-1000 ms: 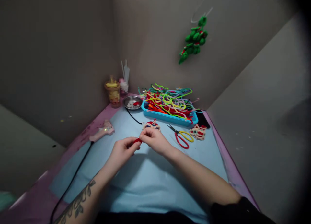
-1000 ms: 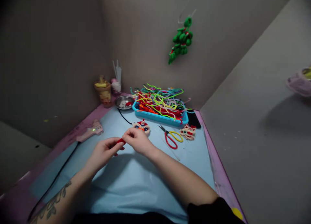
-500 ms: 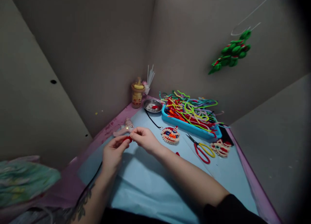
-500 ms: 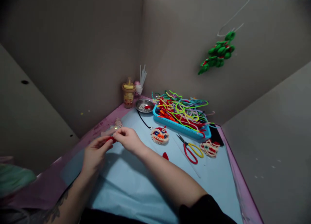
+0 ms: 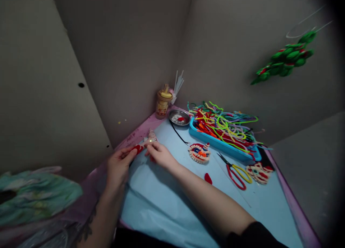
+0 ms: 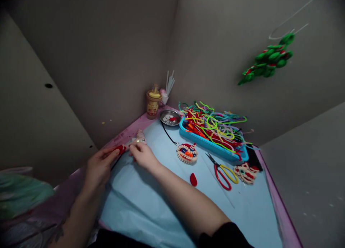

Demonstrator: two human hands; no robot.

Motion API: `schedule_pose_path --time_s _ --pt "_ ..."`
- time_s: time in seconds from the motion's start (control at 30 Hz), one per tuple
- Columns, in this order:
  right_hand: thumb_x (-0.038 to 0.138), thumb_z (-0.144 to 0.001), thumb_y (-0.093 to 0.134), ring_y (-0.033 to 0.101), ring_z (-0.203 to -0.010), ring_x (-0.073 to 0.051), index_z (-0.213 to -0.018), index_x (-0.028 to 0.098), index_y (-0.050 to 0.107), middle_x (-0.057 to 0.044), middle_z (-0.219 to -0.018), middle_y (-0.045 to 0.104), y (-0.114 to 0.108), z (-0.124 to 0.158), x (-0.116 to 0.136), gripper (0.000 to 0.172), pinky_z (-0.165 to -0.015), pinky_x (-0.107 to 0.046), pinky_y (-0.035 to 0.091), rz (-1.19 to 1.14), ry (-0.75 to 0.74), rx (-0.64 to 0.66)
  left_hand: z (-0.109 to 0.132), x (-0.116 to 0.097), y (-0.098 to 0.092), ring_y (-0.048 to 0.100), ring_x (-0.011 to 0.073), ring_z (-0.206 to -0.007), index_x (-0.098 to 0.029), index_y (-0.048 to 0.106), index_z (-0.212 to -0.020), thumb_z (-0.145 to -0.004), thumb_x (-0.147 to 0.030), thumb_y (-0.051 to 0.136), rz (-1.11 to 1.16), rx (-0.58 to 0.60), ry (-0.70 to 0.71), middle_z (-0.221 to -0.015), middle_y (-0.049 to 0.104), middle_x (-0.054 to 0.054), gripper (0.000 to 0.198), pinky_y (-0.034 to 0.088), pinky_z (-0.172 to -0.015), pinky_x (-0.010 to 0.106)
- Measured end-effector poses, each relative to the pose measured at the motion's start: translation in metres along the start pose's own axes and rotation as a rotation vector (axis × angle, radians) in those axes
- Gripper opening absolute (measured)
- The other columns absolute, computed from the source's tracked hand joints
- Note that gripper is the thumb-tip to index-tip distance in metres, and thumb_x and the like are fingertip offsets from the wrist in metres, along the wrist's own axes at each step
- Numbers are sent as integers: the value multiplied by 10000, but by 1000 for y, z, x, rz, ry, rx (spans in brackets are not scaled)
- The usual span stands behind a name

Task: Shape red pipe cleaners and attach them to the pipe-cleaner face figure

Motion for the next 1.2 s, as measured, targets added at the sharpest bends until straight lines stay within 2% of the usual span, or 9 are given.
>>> schedule_pose_path --time_s 0.13,0.23,0.5,0.57,0.7,0.83,0.9,1.0,1.2 --pt "350 -863 508 627 -920 -239 -1273 200 527 -109 -1028 677 13 -5 17 437 -769 -349 471 575 -172 -61 -2 -15 -5 682 154 -674 -155 703 -763 -521 -240 815 7 -41 86 -726 736 37 280 550 -682 271" --pt "479 -880 454 639 -930 -310 -1276 215 529 -151 -1050 683 19 -16 13 482 -731 -407 475 833 -48 -35 2 -26 -5 679 153 -670 -161 700 -752 -520 -248 811 -14 -60 128 -716 730 27 272 553 -688 275" --pt "535 -852 489 589 -996 -315 -1026 231 627 -152 -1075 645 -8 8 -4 376 -747 -394 453 984 54 29 1 -24 -6 647 120 -597 -158 683 -708 -426 -272 858 84 -58 30 -684 721 17 351 523 -591 231" --pt "478 -868 489 556 -1046 -310 -997 214 625 -147 -1009 639 -21 16 -10 324 -795 -385 440 957 41 -30 1 -18 -1 647 118 -608 -155 682 -700 -424 -257 856 107 -49 5 -688 721 17 342 518 -602 230" --pt "216 -854 471 577 -926 -245 -1033 177 565 -131 -977 609 -52 26 -19 206 -814 -360 430 827 13 -309 4 -5 11 651 135 -637 -145 679 -704 -439 -270 846 81 -23 -25 -714 724 27 337 511 -626 252" --pt "199 -705 609 597 -748 -197 -1055 177 472 -56 -875 616 -75 30 -41 377 -659 -318 476 345 100 -475 4 4 17 651 130 -639 -140 671 -722 -450 -285 847 83 6 -54 -705 714 22 355 503 -614 238" --pt "231 -611 693 587 -633 -161 -1017 180 480 -11 -798 613 -74 30 -56 461 -550 -277 473 -9 209 -428 4 7 18 653 126 -631 -141 668 -722 -459 -272 846 92 15 -74 -699 711 19 344 500 -585 219" --pt "280 -561 741 555 -540 -115 -857 156 556 18 -657 596 -58 29 -51 370 -498 -230 452 -369 229 -221 4 11 21 660 126 -627 -142 676 -720 -478 -226 841 107 38 -129 -699 713 21 305 494 -529 187" --pt "213 -555 716 578 -504 -111 -946 160 574 6 -682 653 -49 40 -34 420 -491 -223 439 -498 166 -44 10 22 31 657 94 -594 -136 691 -690 -506 -103 817 166 82 -273 -678 716 18 225 502 -489 125"
Point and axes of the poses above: each hand's wrist, its own z-axis away from the middle knuckle, its own y-axis out of the palm, x = y × z, the point moved 9 cm from there along -z, towards the middle knuckle
